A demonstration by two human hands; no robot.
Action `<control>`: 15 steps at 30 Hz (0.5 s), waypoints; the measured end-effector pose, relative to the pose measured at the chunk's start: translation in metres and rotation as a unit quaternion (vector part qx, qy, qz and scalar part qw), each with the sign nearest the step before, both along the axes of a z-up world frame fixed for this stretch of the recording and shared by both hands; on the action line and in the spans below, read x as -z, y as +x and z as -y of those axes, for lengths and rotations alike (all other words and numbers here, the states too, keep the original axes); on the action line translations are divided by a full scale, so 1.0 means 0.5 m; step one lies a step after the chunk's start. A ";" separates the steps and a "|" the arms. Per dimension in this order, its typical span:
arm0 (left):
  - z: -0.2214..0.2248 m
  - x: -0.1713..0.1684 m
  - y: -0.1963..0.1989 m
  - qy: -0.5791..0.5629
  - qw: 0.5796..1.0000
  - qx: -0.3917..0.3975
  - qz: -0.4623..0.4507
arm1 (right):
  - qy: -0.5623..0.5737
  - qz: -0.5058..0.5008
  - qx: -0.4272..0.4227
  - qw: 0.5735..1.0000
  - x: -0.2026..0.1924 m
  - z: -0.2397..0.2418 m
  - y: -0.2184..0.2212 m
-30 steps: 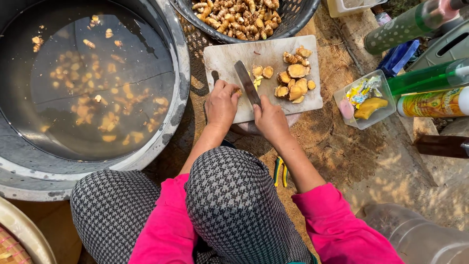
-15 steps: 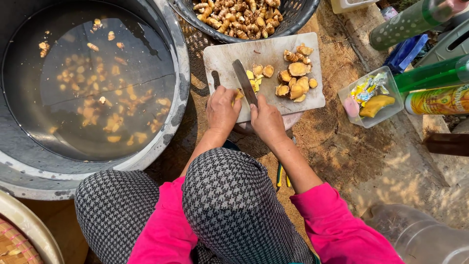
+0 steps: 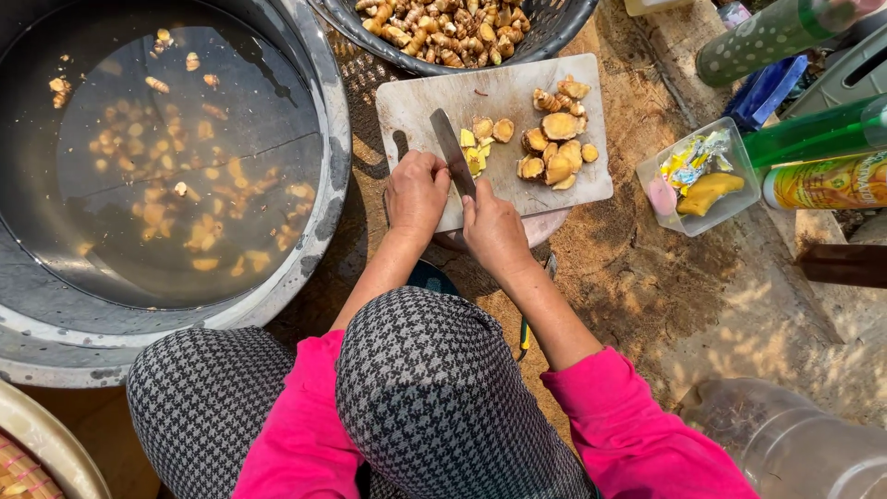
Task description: Chopping turmeric on a cutting board using a knife and placing slices in a bowl.
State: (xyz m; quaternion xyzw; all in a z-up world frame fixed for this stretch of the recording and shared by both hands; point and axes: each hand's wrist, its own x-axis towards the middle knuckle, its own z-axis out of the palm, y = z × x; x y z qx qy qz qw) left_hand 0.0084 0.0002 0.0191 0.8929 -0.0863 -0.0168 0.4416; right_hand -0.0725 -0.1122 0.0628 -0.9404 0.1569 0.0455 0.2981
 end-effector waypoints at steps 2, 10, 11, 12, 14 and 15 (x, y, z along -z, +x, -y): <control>0.001 0.014 -0.002 -0.008 1.000 0.008 -0.014 | -0.013 0.001 -0.003 1.000 0.002 -0.009 0.000; 0.003 0.054 -0.005 -0.059 0.998 0.003 -0.028 | -0.054 -0.020 -0.009 0.998 0.039 -0.019 0.044; -0.002 0.056 -0.008 -0.060 0.998 0.000 -0.027 | -0.064 -0.027 -0.014 0.997 0.037 -0.023 0.053; 0.003 0.045 0.003 -0.061 0.998 -0.002 -0.020 | -0.066 -0.019 -0.017 0.998 0.025 -0.009 0.074; 0.000 0.033 0.004 -0.061 0.998 0.006 -0.017 | -0.097 -0.016 -0.049 0.994 0.012 0.009 0.097; -0.014 0.041 0.003 -0.058 0.998 0.003 -0.020 | -0.094 -0.019 -0.053 0.994 0.007 0.015 0.087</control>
